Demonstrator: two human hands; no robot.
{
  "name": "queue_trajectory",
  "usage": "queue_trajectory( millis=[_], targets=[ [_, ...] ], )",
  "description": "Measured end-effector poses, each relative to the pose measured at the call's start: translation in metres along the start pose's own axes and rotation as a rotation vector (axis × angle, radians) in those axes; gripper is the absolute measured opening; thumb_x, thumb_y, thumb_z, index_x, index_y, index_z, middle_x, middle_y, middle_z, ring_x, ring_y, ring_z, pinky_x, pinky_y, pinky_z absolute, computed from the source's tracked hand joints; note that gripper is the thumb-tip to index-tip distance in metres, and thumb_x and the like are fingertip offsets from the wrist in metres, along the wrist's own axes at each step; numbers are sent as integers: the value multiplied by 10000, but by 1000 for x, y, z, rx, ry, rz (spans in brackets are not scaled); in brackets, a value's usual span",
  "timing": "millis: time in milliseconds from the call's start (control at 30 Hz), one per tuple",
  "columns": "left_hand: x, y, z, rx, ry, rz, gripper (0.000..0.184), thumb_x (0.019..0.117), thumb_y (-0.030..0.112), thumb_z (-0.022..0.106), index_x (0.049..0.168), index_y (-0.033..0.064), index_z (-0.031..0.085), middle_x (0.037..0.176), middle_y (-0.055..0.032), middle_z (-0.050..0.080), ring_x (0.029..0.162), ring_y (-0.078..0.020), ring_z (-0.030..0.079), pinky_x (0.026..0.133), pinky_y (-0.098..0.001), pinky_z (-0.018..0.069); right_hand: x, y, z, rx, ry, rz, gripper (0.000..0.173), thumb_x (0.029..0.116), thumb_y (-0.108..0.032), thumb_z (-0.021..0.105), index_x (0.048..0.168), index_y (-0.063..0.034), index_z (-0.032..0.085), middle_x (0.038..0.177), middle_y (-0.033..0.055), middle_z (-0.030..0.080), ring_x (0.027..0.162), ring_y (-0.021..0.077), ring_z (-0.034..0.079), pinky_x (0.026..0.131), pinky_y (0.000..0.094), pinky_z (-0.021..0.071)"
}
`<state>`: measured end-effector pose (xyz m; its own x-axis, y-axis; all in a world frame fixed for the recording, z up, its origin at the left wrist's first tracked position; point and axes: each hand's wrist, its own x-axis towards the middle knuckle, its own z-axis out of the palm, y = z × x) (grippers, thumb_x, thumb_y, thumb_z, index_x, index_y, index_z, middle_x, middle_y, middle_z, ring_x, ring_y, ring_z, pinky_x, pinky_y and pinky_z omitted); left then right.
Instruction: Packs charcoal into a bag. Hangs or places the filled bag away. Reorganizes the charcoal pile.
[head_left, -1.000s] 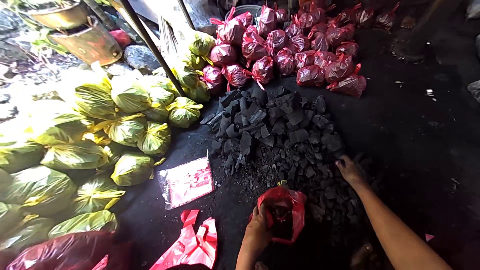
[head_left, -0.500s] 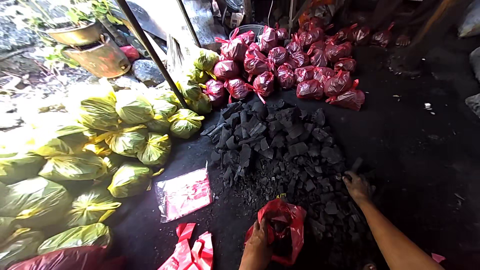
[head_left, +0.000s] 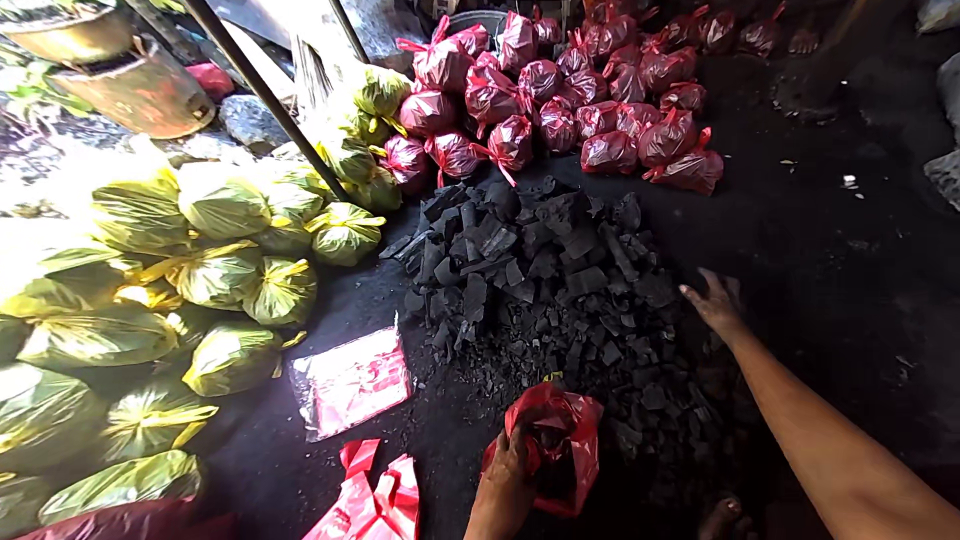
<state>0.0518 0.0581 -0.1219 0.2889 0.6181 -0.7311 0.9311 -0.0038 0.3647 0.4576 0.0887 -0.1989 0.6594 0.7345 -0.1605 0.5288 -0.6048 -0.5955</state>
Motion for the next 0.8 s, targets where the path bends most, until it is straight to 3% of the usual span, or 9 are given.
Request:
queue_trajectory(
  millis=[100,200,267,367,467,533,667,733,800],
  targets=[
    [2,-2,2,13,17,-14,779,961,103,671,1612,46,247,1591,-284,328,1321,-422,542,1087,-503,459,-22,65,2,-100,-151,230,652,1029,-478,579,1569,-148,423,1640,322,211,1474,572,244,1126,739,276],
    [2,1,1,18,18,-21,775,952,76,669,1611,53,261,1611,-272,303,1352,-413,516,1099,-494,451,-49,80,17,-111,-195,182,505,1072,-377,535,1510,-127,510,1625,262,314,1463,531,309,1155,690,275],
    [1,1,1,14,38,-11,802,912,5,674,1605,44,271,1609,-275,300,1359,-409,509,1103,-487,450,-68,74,30,-84,-186,104,444,1076,-350,530,1449,-113,575,1565,250,413,1414,512,393,1124,690,323],
    [-1,3,-1,-10,66,3,824,887,-41,672,1602,41,272,1622,-274,265,1363,-408,501,1095,-475,460,-88,59,43,56,-211,68,486,1068,-397,536,1451,-98,566,1523,267,452,1404,479,423,1130,656,342],
    [-4,4,-3,-24,62,2,833,898,-24,674,1610,43,247,1645,-287,198,1388,-424,471,1100,-479,453,-106,42,50,195,-305,59,584,1016,-397,637,1478,-60,518,1505,290,461,1401,463,434,1141,625,353],
    [-4,3,-4,-40,70,-5,850,895,-19,684,1613,44,233,1645,-295,187,1383,-426,475,1097,-478,455,-118,27,56,156,-350,38,733,926,-429,755,1515,-87,482,1530,305,419,1400,484,423,1123,646,367],
    [-2,-2,-3,-46,72,-17,865,897,13,693,1617,50,215,1651,-278,180,1369,-410,493,1091,-475,461,-141,-6,61,7,-402,7,1040,762,-486,890,1605,-198,353,1670,263,164,1441,514,348,1083,675,394],
    [0,-6,-2,-60,70,-13,866,898,19,698,1616,50,216,1653,-281,172,1368,-414,494,1092,-481,461,-145,-16,61,-21,-399,-12,1042,756,-459,903,1605,-210,351,1666,273,158,1432,522,356,1066,671,414],
    [0,-6,-1,-61,59,-17,846,915,35,691,1616,55,219,1654,-276,173,1361,-407,501,1091,-476,461,-140,-16,61,-5,-411,-21,973,775,-393,906,1577,-195,392,1626,293,225,1399,512,397,1039,656,439]
  ],
)
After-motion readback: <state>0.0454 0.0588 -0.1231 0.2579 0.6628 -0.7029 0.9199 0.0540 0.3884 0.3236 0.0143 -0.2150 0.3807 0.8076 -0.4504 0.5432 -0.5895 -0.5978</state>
